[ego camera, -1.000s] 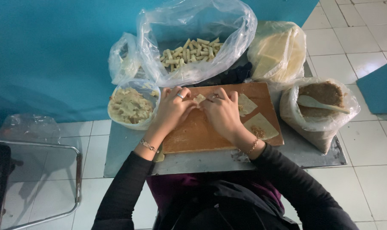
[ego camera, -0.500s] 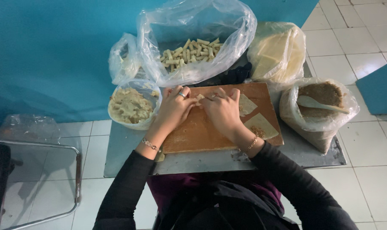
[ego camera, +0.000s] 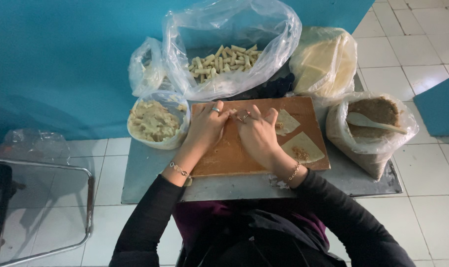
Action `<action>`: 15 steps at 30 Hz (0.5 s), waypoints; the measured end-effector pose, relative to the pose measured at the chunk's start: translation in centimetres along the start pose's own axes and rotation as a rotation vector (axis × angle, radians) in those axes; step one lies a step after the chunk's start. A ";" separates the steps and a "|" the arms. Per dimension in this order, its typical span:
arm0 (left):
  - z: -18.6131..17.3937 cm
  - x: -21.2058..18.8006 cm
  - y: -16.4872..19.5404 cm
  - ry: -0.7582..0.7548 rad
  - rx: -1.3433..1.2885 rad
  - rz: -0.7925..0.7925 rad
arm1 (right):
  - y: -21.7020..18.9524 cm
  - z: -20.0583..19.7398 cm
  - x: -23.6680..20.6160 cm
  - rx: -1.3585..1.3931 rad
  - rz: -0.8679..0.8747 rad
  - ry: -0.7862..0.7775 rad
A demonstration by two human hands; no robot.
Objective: The person folds triangular pastry wrappers on a wooden board, pressing and shaping them into filled triangles, and uses a spoon to add filling from a bag onto the wrappers. Folded pieces are set aside while more wrappers are laid out and filled on the board.
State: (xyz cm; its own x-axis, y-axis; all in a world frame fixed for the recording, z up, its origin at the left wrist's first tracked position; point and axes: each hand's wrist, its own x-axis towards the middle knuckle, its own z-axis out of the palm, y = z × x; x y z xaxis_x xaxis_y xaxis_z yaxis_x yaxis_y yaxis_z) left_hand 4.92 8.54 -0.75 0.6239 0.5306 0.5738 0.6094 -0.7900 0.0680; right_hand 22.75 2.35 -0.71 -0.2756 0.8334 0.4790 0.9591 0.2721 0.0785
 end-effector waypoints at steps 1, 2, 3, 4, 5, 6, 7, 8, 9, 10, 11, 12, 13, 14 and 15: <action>0.1 -0.1 0.0 -0.016 -0.010 -0.016 | -0.1 0.1 -0.2 0.009 -0.003 -0.004; 0.3 -0.1 0.0 -0.030 -0.019 -0.031 | -0.1 0.2 -0.1 0.006 0.003 -0.029; 0.4 0.0 0.0 -0.038 -0.024 -0.045 | 0.1 0.4 0.1 0.001 0.006 -0.049; 0.5 0.0 -0.1 -0.044 -0.005 -0.041 | 0.3 0.6 0.5 -0.004 0.006 -0.067; 0.6 0.0 -0.2 -0.052 0.012 -0.038 | 0.5 0.7 0.8 0.019 -0.007 -0.054; 0.7 0.0 -0.2 -0.060 0.028 -0.034 | 0.6 0.8 1.0 0.042 -0.017 -0.043; 0.8 0.0 -0.1 -0.058 0.026 -0.040 | 0.9 0.9 1.2 0.063 -0.025 -0.032; 0.9 0.0 0.0 -0.056 0.022 -0.045 | 1.0 1.0 1.3 0.064 -0.024 -0.047; 1.0 0.1 0.1 -0.054 0.018 -0.051 | 1.1 0.9 1.4 0.065 -0.024 -0.063; 1.0 0.3 0.2 -0.050 0.015 -0.046 | 1.2 0.9 1.5 0.067 -0.027 -0.077; 1.1 0.5 0.2 -0.045 0.014 -0.044 | 1.3 0.8 1.6 0.064 -0.039 -0.066; 1.0 0.7 0.1 -0.041 0.014 -0.041 | 1.5 0.7 1.6 0.062 -0.050 -0.054; 0.9 0.8 0.1 -0.115 -0.021 -0.088 | 1.5 0.6 1.6 0.060 -0.060 -0.042; 0.9 1.2 0.1 -0.187 -0.058 -0.133 | 1.5 0.5 1.6 0.023 -0.059 0.010; 0.8 1.5 0.0 -0.258 -0.094 -0.180 | 1.4 0.4 1.5 -0.013 -0.060 0.062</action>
State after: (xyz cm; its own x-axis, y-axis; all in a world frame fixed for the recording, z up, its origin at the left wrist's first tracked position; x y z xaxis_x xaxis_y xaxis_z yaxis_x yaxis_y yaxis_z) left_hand 6.27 9.57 -0.53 0.6212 0.7152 0.3204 0.6807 -0.6950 0.2316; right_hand 23.66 4.17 -0.18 -0.3285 0.7846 0.5259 0.9418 0.3140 0.1199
